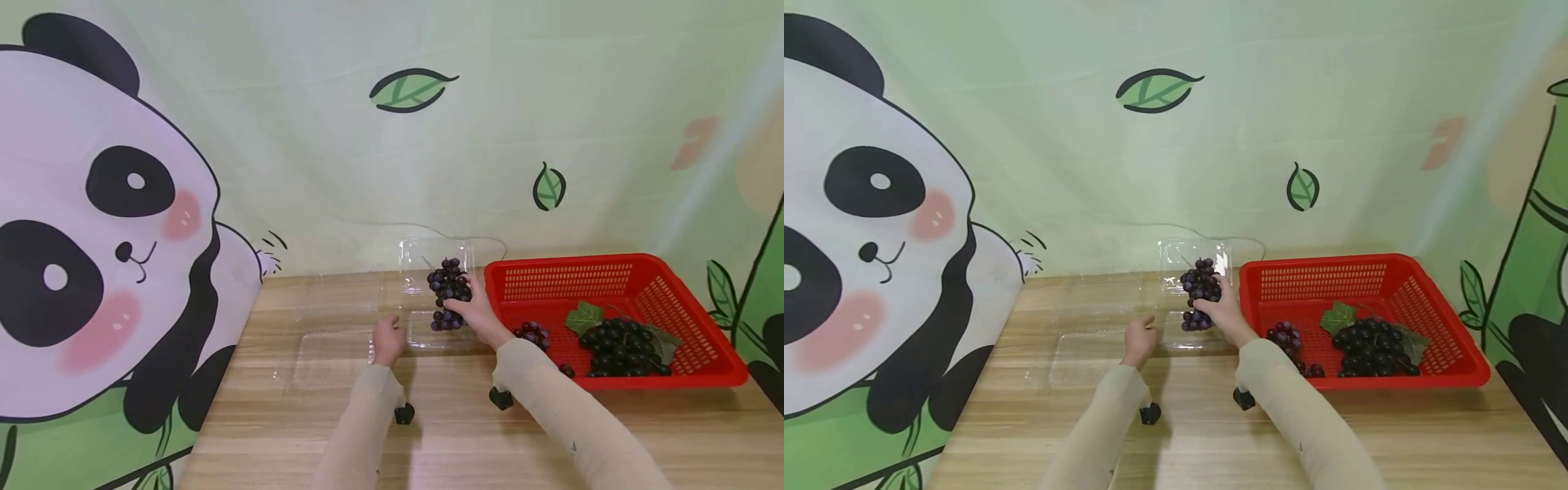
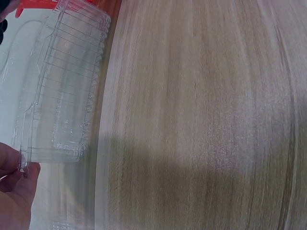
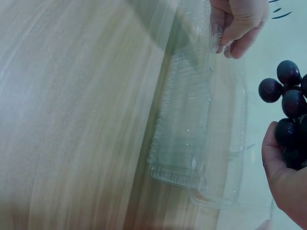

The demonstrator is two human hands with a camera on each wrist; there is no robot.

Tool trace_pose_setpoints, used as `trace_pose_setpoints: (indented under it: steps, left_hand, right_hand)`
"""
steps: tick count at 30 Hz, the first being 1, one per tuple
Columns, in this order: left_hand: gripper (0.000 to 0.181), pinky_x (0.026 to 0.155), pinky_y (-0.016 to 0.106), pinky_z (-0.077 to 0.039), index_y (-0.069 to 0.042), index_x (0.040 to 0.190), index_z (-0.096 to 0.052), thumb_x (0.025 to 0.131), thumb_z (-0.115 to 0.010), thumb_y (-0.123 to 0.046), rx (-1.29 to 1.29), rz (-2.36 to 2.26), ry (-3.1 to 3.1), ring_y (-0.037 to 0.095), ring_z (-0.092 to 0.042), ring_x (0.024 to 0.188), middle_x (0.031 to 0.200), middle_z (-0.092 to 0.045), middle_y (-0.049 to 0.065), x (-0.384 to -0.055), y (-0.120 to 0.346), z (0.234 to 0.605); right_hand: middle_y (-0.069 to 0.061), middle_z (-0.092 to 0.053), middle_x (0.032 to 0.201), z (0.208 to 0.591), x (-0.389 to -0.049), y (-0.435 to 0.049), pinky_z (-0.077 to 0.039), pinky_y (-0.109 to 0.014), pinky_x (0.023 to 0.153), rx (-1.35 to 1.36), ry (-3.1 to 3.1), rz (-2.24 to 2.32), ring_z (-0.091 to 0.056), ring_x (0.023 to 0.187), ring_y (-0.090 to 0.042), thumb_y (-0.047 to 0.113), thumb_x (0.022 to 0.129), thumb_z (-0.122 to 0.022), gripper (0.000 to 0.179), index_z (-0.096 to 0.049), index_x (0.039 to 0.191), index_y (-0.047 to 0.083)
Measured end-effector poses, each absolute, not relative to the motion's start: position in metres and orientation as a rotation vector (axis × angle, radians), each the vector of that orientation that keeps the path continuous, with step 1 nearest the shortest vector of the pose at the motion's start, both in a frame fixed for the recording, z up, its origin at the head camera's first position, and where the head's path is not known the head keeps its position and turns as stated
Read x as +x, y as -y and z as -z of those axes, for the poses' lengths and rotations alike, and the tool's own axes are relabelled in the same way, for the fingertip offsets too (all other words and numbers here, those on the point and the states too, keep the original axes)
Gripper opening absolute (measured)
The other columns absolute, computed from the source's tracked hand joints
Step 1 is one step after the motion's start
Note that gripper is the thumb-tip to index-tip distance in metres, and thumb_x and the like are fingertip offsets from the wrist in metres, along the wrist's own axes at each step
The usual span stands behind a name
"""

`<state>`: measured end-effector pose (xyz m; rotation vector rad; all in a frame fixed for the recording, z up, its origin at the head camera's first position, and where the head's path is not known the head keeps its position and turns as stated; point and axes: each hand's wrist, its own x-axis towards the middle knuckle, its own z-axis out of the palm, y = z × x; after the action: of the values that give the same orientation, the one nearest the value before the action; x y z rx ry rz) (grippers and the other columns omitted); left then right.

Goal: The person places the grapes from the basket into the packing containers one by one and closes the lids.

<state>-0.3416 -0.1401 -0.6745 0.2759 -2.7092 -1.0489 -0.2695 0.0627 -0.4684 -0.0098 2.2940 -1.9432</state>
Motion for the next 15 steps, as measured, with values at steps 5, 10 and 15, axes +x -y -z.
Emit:
trace_pose_setpoints:
  steps: [5, 10, 15]
  left_hand:
    - [0.047, 0.078, 0.037, -0.049, -0.021, 0.112, -0.062, 0.069, -0.051, -0.005, 0.271, 1.112, 2.684, 0.025, -0.058, 0.103, 0.109, -0.064, 0.001, -0.368, 0.152, 0.721]
    - [0.046, 0.076, 0.036, -0.049, -0.030, 0.108, -0.062, 0.068, -0.055, -0.008, 0.258, 1.188, 2.648, 0.022, -0.059, 0.100, 0.107, -0.064, -0.007, -0.397, 0.164, 0.769]
    - [0.040, 0.076, 0.033, -0.048, -0.021, 0.108, -0.064, 0.072, -0.054, -0.008, 0.347, 1.250, 2.680, 0.023, -0.058, 0.102, 0.107, -0.065, 0.000, -0.377, 0.155, 0.728]
  right_hand:
    - [-0.019, -0.032, 0.135, 0.472, -0.270, -0.060, -0.033, -0.045, 0.100, 0.037, -2.282, 1.949, -0.037, 0.120, -0.033, 0.011, 0.079, -0.058, 0.061, -0.027, 0.132, 0.009]
    - [-0.020, -0.033, 0.135, 0.477, -0.271, -0.057, -0.032, -0.046, 0.100, 0.047, -2.295, 1.936, -0.036, 0.120, -0.035, 0.011, 0.078, -0.058, 0.061, -0.029, 0.131, 0.007]
    - [-0.021, -0.033, 0.134, 0.482, -0.272, -0.054, -0.032, -0.047, 0.100, 0.047, -2.283, 1.939, -0.037, 0.119, -0.035, 0.009, 0.078, -0.058, 0.059, -0.030, 0.130, 0.007]
